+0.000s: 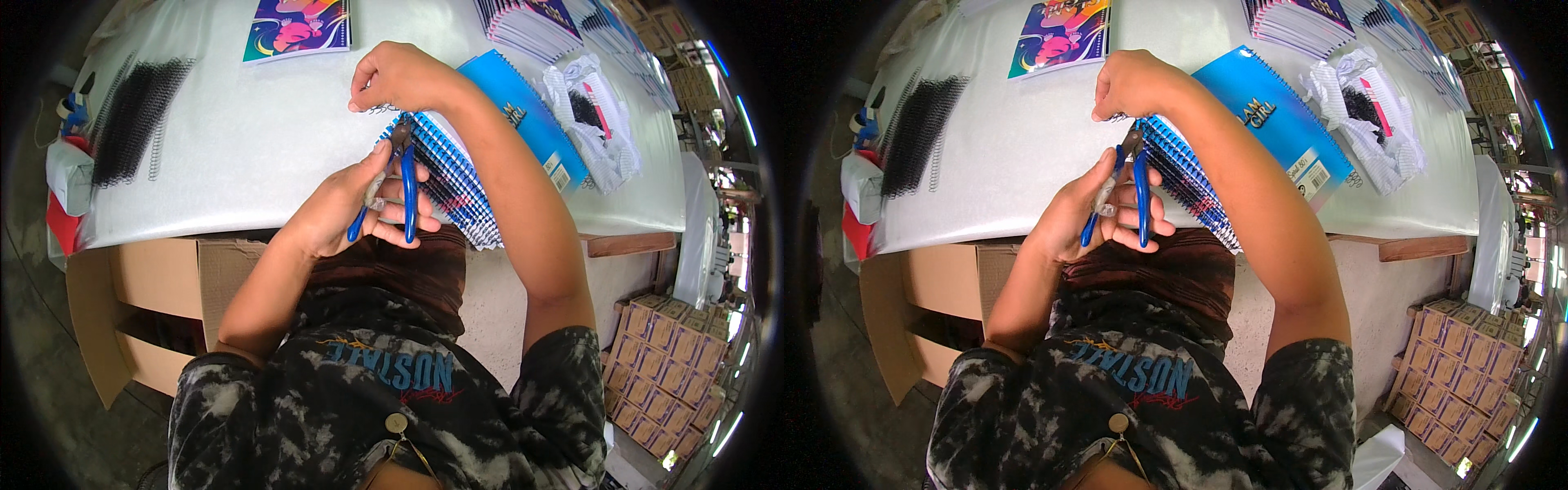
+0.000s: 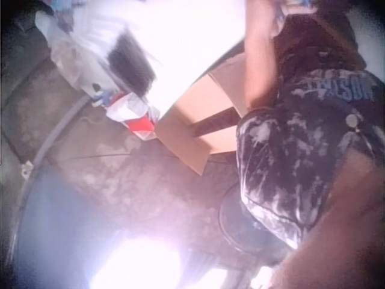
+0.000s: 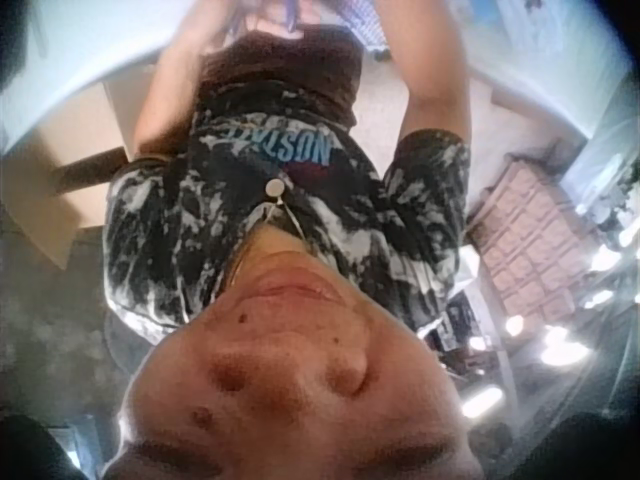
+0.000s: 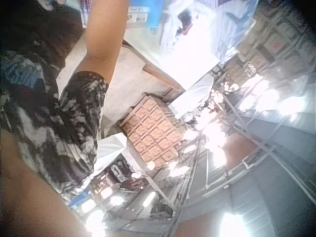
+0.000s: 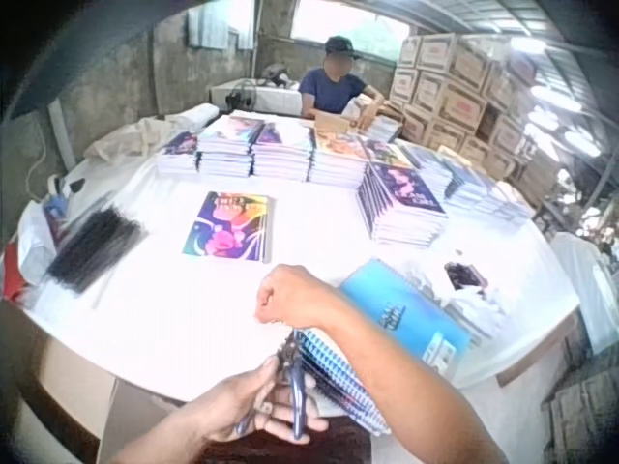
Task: The person assembles spiral-bound notebooks by inserting metal coils into the punched holes of the covers and pages. They then use pliers to crimp the ends of the coils to secure them. The finished notebooks are stacked on the table.
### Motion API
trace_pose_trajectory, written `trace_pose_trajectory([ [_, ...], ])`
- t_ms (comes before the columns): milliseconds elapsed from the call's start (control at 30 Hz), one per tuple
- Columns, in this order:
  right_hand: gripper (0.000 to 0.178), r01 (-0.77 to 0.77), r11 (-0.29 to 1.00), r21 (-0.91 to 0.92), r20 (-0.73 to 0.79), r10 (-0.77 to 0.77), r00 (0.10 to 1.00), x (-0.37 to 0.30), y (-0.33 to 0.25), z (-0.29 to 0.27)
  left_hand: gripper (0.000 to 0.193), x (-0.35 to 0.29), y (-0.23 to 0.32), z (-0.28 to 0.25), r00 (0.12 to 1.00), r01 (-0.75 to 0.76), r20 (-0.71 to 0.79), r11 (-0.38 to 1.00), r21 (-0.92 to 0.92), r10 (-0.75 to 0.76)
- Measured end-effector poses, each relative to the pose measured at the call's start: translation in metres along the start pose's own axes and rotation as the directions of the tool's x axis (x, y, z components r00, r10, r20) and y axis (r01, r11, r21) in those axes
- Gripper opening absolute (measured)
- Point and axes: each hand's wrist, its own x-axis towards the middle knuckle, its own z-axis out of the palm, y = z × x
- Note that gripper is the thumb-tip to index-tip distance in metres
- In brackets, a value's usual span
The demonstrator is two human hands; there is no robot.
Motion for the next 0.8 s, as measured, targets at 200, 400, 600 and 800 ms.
trace_pose_trajectory([
  [200, 0.025, -0.002, 1.0, 0.015, -0.072, 0.003, 0.997, 0.0, 0.0, 0.002, 0.057, 0.006, -0.013, -0.027, 0.97, 0.021, 0.241, 0.969, -0.245, 0.04],
  [400, 0.023, 0.187, 0.971, 0.15, -0.655, -0.044, 0.754, -0.031, -0.011, -0.065, 0.051, -0.013, -0.012, -0.019, 0.995, -0.05, 0.071, 0.983, -0.178, 0.064],
  [600, 0.042, -0.361, 0.919, -0.161, -0.936, -0.026, 0.352, -0.131, 0.133, -0.164, 0.049, -0.022, -0.023, -0.031, 0.99, 0.007, 0.139, 0.979, -0.205, 0.022],
  [800, 0.048, -0.524, 0.822, -0.221, -0.934, -0.023, 0.357, -0.151, 0.16, -0.159, 0.05, -0.026, -0.027, -0.025, 0.985, -0.008, 0.163, 0.953, -0.302, 0.06],
])
